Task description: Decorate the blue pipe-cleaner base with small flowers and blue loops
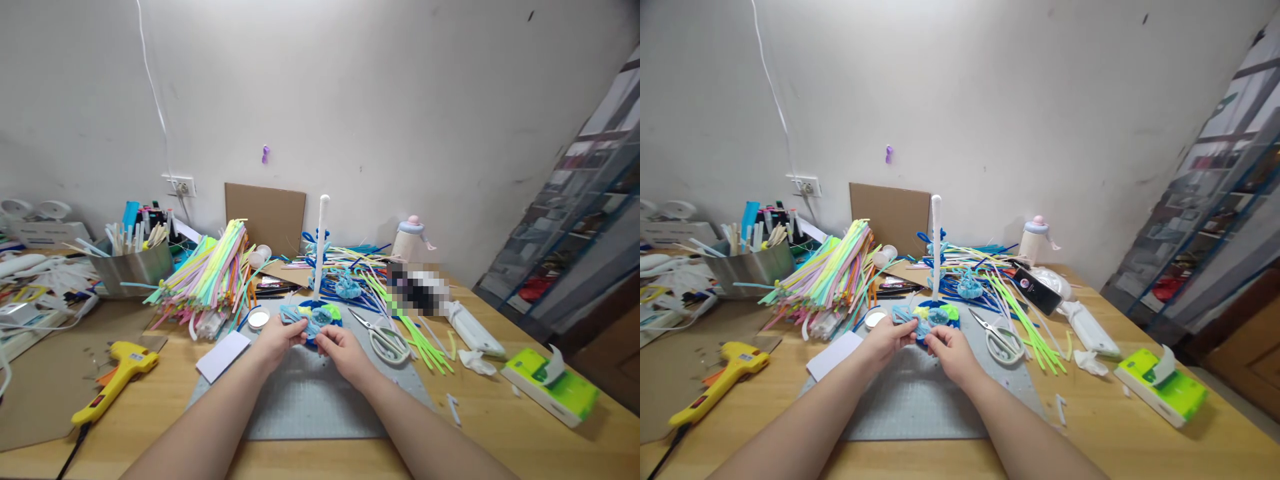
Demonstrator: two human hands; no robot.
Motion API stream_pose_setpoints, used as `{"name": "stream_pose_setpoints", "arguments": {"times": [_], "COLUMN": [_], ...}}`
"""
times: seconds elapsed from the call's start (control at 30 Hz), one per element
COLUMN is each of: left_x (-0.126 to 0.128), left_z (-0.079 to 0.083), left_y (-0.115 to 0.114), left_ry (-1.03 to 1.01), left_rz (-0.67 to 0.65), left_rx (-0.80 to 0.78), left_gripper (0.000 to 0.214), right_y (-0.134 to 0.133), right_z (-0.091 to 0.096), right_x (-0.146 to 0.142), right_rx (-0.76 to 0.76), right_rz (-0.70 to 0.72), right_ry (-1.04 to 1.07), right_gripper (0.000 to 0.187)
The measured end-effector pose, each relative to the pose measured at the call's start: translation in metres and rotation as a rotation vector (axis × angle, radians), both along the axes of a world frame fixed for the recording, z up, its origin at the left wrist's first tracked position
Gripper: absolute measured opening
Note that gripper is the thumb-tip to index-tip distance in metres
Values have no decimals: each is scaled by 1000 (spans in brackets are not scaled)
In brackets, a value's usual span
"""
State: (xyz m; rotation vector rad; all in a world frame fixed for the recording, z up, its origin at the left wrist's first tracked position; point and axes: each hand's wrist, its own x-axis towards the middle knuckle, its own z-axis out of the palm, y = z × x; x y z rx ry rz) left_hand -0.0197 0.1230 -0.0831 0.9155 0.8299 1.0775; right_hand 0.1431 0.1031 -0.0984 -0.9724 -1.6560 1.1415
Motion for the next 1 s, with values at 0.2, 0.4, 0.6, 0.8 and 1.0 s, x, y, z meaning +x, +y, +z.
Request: {"name": "stream_pose_setpoints", "arguments": {"times": [0.2,0.4,0.6,0.8,1.0], "left_x": [1,3,-7,-11,1], "left_z": [1,1,9,40,30], "left_y": [-1,-2,8,-14,-26], "left_ry": [-1,3,215,881,1086], "left_rz": [14,-33,251,310,-148], "left_rx": [22,72,182,863,852], "left_gripper": [31,31,43,29,19], "right_y": [-1,-5,1,3,0], "right_z": [0,3,5,9,12], "right_x": [-2,-2,5,11,17], "right_rx": [-69,22,77,276,476], "right_rz": [-34,-100,-200,-176,115], "right_ry": [104,61,-38,-331,-553], "right_gripper": [30,29,25,21,18]}}
